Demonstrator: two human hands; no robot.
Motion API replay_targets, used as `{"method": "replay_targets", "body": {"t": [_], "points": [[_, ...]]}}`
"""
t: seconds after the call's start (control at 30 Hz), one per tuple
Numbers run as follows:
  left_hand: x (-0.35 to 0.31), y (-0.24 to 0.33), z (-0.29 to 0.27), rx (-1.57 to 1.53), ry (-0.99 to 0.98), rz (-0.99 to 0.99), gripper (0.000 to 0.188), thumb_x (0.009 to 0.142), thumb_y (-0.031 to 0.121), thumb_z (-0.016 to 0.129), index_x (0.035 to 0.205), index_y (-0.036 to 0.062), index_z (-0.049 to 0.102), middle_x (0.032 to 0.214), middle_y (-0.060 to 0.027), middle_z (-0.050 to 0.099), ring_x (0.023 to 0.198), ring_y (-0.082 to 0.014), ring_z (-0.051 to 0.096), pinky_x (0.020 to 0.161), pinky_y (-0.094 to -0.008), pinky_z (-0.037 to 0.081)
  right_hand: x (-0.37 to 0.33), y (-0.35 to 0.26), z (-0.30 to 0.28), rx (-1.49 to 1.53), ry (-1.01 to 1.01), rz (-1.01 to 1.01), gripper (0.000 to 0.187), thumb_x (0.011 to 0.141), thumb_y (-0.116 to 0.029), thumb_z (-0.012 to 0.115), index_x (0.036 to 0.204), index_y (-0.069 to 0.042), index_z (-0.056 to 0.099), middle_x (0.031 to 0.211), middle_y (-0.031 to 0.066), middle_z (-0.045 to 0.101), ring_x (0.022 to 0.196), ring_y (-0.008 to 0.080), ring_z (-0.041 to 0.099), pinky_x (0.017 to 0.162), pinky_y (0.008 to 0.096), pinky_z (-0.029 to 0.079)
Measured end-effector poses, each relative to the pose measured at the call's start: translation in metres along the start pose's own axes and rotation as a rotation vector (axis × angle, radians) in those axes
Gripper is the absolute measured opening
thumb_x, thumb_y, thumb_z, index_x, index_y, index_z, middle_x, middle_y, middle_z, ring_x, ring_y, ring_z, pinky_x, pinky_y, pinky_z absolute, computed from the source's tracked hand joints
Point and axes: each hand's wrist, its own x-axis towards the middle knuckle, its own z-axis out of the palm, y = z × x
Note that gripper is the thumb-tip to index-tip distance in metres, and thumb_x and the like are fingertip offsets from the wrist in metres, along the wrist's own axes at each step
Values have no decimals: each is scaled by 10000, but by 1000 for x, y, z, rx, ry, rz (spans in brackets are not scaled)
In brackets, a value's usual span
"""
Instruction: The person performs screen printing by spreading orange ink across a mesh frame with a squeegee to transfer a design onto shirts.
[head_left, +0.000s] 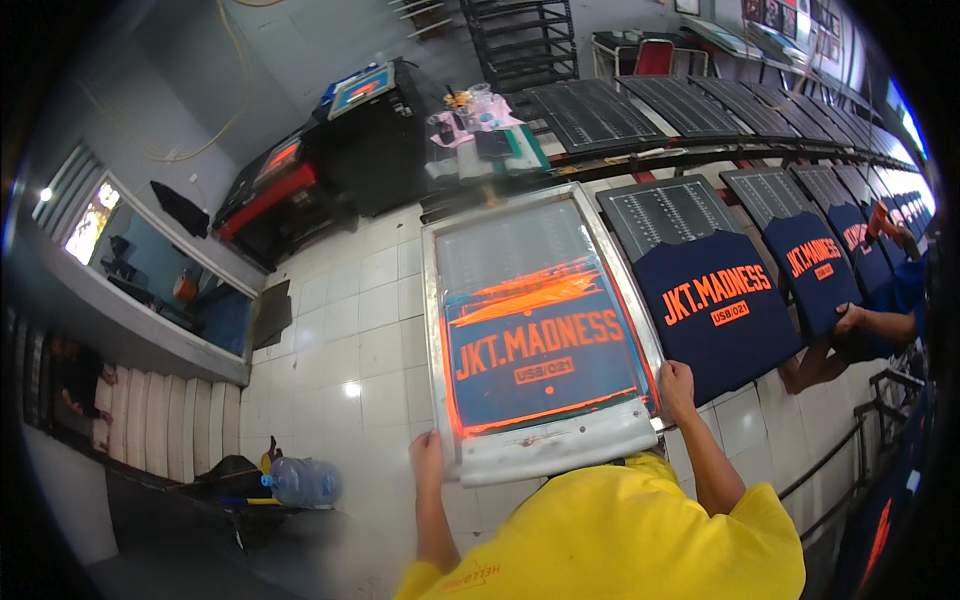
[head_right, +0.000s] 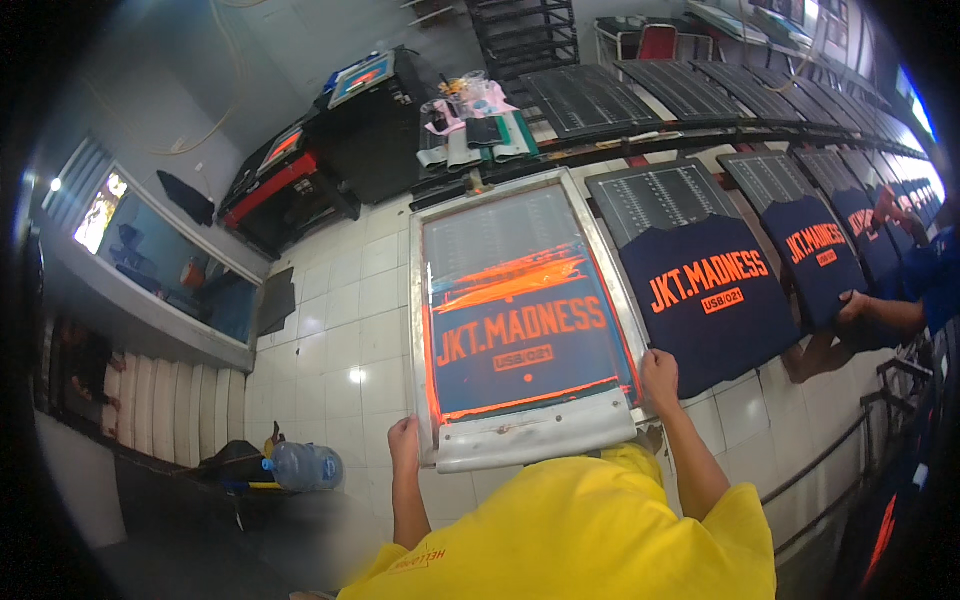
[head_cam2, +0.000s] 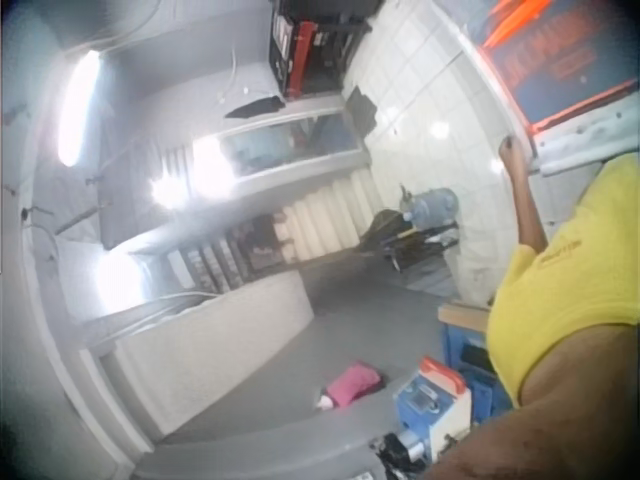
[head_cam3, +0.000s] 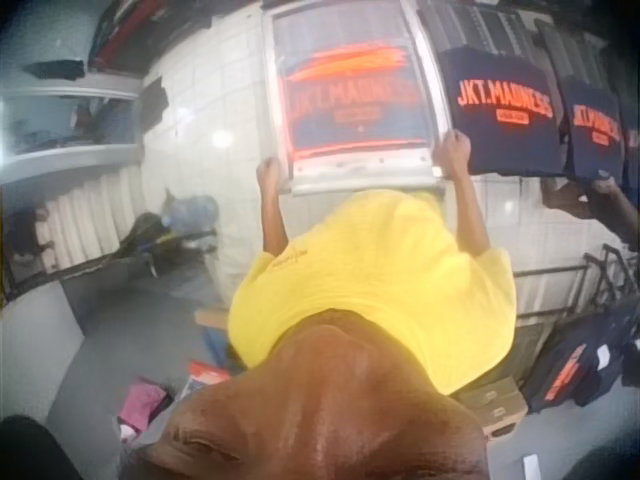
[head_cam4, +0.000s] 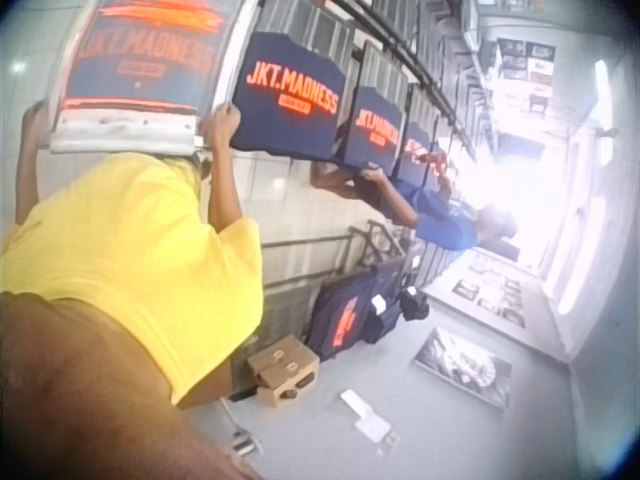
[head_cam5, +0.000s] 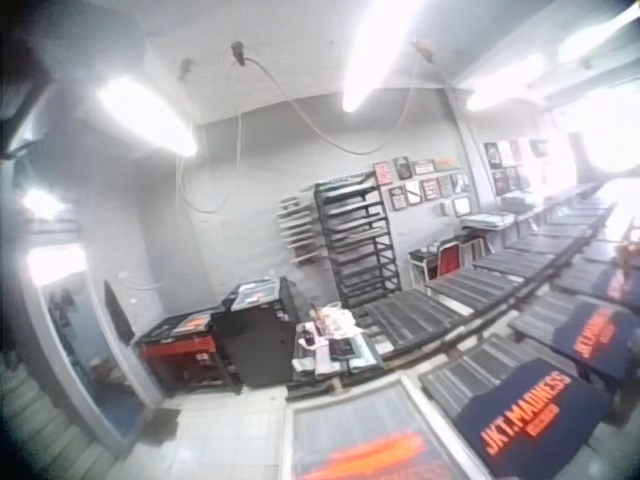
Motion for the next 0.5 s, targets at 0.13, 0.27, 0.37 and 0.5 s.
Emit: {"method": "replay_targets", "body": {"t": [0.13, 0.27, 0.37, 0.5], "points": [[22, -30, -2, 142, -30, 35, 300, 944, 206, 572, 1007, -64, 685, 840, -87, 684, 775, -151, 601, 716, -326, 480, 5, 18, 9, -18, 111, -82, 298, 902, -178, 498, 756, 71, 571, 586, 182, 480, 538, 146, 456, 528, 400, 374], [11, -16, 3, 22, 33, 61, 207, 879, 111, 569, 838, -57, 682, 716, -46, 624, 677, -128, 543, 611, -334, 451, -1, 0, 12, -172, 128, 9, 318, 929, -244, 501, 849, 27, 647, 798, 261, 628, 767, 438, 632, 686, 483, 477], [20, -35, 2, 17, -29, 58, 329, 972, 222, 590, 959, -89, 698, 799, -53, 662, 704, -108, 555, 661, -282, 453, -5, -14, 10, -185, 84, 59, 339, 945, -270, 496, 875, 13, 669, 881, 265, 659, 887, 471, 631, 776, 520, 497], [20, -37, 7, 9, -18, 52, 321, 981, 219, 584, 932, -79, 696, 788, -53, 657, 698, -116, 561, 662, -289, 463, -7, -14, 8, -166, 80, 68, 332, 942, -256, 488, 869, 14, 666, 879, 261, 660, 884, 475, 626, 778, 521, 496]]}}
